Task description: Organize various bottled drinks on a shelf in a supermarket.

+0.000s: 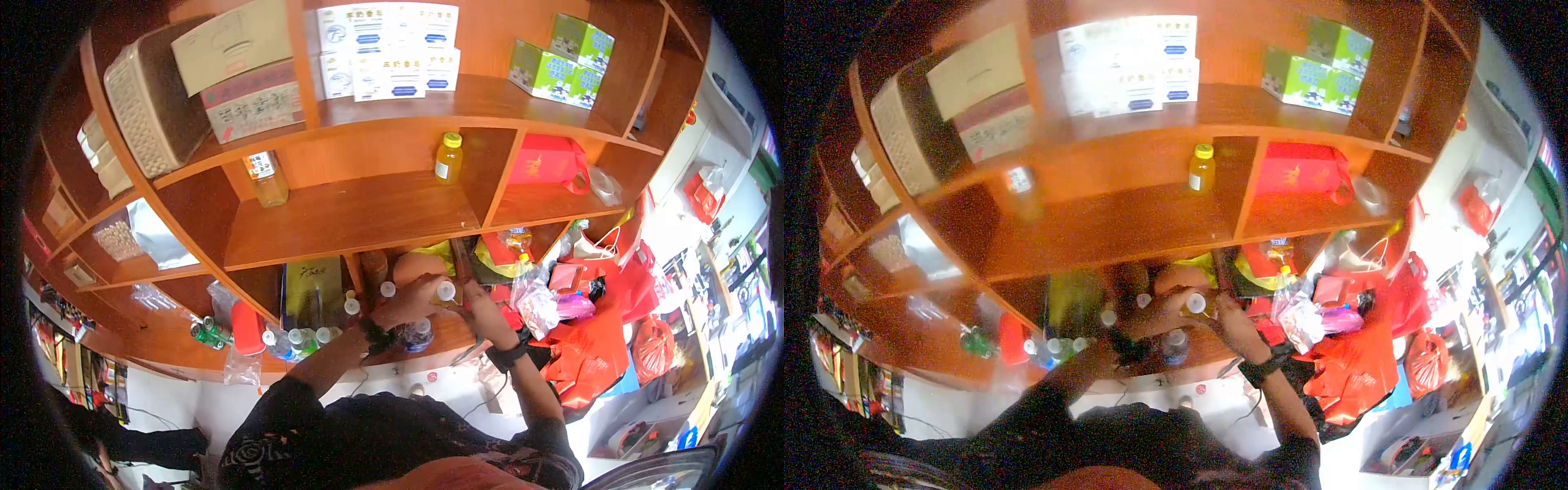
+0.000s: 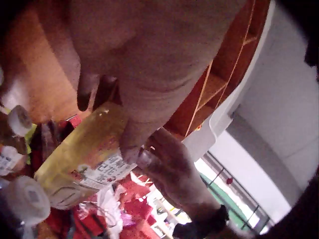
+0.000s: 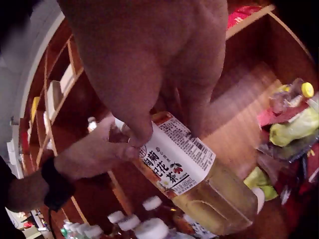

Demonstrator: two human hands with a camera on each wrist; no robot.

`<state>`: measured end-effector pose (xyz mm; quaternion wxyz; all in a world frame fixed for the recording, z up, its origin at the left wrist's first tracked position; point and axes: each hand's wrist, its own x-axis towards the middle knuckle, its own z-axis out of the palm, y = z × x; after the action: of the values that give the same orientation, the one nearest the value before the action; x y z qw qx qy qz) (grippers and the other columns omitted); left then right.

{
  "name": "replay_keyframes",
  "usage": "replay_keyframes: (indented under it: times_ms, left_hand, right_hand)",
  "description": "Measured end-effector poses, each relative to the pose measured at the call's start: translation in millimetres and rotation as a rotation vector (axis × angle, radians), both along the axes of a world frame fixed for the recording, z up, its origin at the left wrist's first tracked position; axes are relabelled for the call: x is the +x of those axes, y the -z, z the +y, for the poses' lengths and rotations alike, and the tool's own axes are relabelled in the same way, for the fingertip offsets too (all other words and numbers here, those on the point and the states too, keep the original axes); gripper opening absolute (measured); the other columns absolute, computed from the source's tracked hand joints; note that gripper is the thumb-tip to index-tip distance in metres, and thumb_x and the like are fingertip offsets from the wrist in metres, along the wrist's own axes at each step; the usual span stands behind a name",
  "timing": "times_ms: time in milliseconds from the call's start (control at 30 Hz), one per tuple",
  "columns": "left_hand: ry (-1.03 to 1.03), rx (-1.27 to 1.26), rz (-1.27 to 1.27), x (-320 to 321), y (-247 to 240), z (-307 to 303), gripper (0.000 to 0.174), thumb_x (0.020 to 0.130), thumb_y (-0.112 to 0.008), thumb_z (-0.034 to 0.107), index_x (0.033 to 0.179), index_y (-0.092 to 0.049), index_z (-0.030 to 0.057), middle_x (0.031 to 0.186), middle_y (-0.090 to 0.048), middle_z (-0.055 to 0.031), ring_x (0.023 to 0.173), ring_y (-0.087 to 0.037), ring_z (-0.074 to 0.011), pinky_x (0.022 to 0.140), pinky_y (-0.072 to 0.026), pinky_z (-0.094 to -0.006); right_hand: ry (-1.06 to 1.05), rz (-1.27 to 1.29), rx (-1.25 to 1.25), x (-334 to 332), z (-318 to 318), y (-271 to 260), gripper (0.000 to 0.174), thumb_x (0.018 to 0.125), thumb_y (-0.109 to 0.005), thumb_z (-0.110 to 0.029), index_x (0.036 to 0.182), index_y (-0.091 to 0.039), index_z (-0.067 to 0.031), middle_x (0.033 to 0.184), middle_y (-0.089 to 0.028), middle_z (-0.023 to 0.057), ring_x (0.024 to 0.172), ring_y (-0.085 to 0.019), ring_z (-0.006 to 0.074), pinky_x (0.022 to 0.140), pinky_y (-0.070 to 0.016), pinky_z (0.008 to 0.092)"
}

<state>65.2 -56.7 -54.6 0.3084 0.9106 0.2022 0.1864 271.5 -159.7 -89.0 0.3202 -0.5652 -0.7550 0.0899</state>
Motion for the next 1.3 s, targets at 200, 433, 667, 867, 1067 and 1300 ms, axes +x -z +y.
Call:
replay_keyframes:
  times_ms: [200,433,667,867,1067,1300]
  left_hand:
    - [-0.120,-0.427,-0.346,-97,-84,-30,0.064,0.089,-0.082,0.023,0.140,-0.052,-0.0003,0.133,-0.061,-0.0175,0.128,-0.058,-0.0268,0.111,-0.0439,-0.0385]
    - [-0.424,-0.158,-0.740,-177,-117,-25,0.060,0.094,-0.075,0.011,0.146,-0.049,-0.0013,0.138,-0.059,-0.0158,0.130,-0.056,-0.0223,0.107,-0.0472,-0.0356]
    - [-0.602,-0.066,-0.832,-237,-142,41,0.052,0.100,-0.066,0.008,0.147,-0.046,-0.0057,0.133,-0.062,-0.0152,0.120,-0.061,-0.0194,0.102,-0.0505,-0.0331]
    - [-0.597,-0.078,-0.893,-268,-165,72,0.051,0.102,-0.064,0.008,0.147,-0.046,-0.0059,0.125,-0.066,-0.0134,0.112,-0.063,-0.0139,0.094,-0.0520,-0.0291]
    - [-0.568,-0.047,-0.830,-291,-139,101,0.062,0.100,-0.068,0.012,0.153,-0.040,-0.0062,0.137,-0.063,-0.0194,0.123,-0.061,-0.0204,0.102,-0.0500,-0.0329]
    - [-0.727,0.183,-0.553,-296,-89,109,0.078,0.098,-0.070,0.019,0.158,-0.027,-0.0067,0.142,-0.054,-0.0349,0.136,-0.054,-0.0422,0.107,-0.0469,-0.0440]
  right_hand:
    - [-0.008,-0.027,-0.029,-88,-18,-155,0.051,0.094,-0.073,-0.026,0.134,-0.053,-0.0016,0.123,-0.059,0.0265,0.110,-0.059,0.0471,0.092,-0.0508,0.0505]
    - [-0.186,0.077,0.141,-173,37,-209,0.052,0.098,-0.068,-0.030,0.138,-0.052,-0.0011,0.126,-0.059,0.0248,0.121,-0.059,0.0446,0.099,-0.0493,0.0486]
    - [-0.277,0.209,0.312,-255,151,-197,0.046,0.102,-0.066,-0.024,0.140,-0.053,-0.0017,0.123,-0.057,0.0192,0.115,-0.060,0.0298,0.096,-0.0511,0.0353]
    - [-0.437,0.483,0.252,-298,208,-196,0.049,0.104,-0.064,-0.019,0.145,-0.049,0.0011,0.128,-0.057,0.0139,0.119,-0.060,0.0243,0.097,-0.0512,0.0341]
    - [-0.311,0.354,0.269,-311,215,-191,0.056,0.098,-0.072,-0.020,0.143,-0.049,0.0039,0.133,-0.063,0.0186,0.116,-0.066,0.0253,0.096,-0.0527,0.0371]
    - [-0.266,0.174,0.155,-312,214,-175,0.044,0.091,-0.078,-0.021,0.123,-0.060,0.0043,0.105,-0.075,0.0212,0.098,-0.073,0.0361,0.086,-0.0560,0.0443]
